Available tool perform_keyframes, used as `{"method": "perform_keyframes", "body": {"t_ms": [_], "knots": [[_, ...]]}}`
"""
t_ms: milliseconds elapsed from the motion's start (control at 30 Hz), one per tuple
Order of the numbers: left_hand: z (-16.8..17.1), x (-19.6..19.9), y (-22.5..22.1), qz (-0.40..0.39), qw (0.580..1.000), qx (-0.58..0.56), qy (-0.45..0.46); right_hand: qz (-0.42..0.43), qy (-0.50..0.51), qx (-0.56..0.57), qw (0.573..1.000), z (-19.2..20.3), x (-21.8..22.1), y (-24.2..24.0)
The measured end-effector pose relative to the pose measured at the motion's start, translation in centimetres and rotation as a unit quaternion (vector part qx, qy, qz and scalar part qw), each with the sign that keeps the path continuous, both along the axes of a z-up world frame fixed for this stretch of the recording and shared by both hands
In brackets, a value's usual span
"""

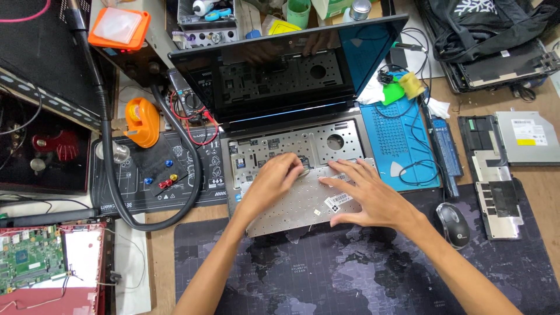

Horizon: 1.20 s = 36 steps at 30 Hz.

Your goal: Disassembling and reassembling a laptop keyboard and casing on a repair bench

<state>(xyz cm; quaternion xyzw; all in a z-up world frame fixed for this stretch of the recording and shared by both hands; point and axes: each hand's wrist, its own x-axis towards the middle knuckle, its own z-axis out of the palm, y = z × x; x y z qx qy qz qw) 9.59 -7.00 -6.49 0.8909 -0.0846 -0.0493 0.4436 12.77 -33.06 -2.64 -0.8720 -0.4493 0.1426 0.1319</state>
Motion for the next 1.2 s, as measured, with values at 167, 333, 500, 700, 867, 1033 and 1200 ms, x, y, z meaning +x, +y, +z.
{"method": "perform_keyframes", "body": {"t_ms": [167,333,500,700,867,1033,1200], "knots": [[0.8,0.9,0.5,0.000,0.998,-0.055,0.018,-0.019,-0.155,0.116,0.981,-4.5,1.6,0.8],[0.0,1.5,0.6,-0.001,0.998,-0.047,0.029,0.024,-0.222,0.182,0.958,-5.8,3.1,3.8],[-0.8,2.0,0.6,0.014,0.998,-0.052,0.040,0.041,-0.237,0.173,0.955,-6.6,4.5,5.0],[-0.9,2.3,0.5,0.019,0.998,-0.045,0.043,0.045,-0.243,0.186,0.951,-5.2,3.9,5.4],[0.0,2.3,0.2,0.041,0.998,-0.051,0.023,0.043,-0.264,0.183,0.946,-4.5,3.1,6.0],[2.4,1.7,1.1,0.075,0.995,0.034,-0.060,0.037,-0.273,0.168,0.946,-4.9,3.1,5.9],[0.5,1.8,1.7,0.036,0.989,0.129,-0.056,0.050,-0.279,0.121,0.951,-4.3,3.6,6.3]]}}
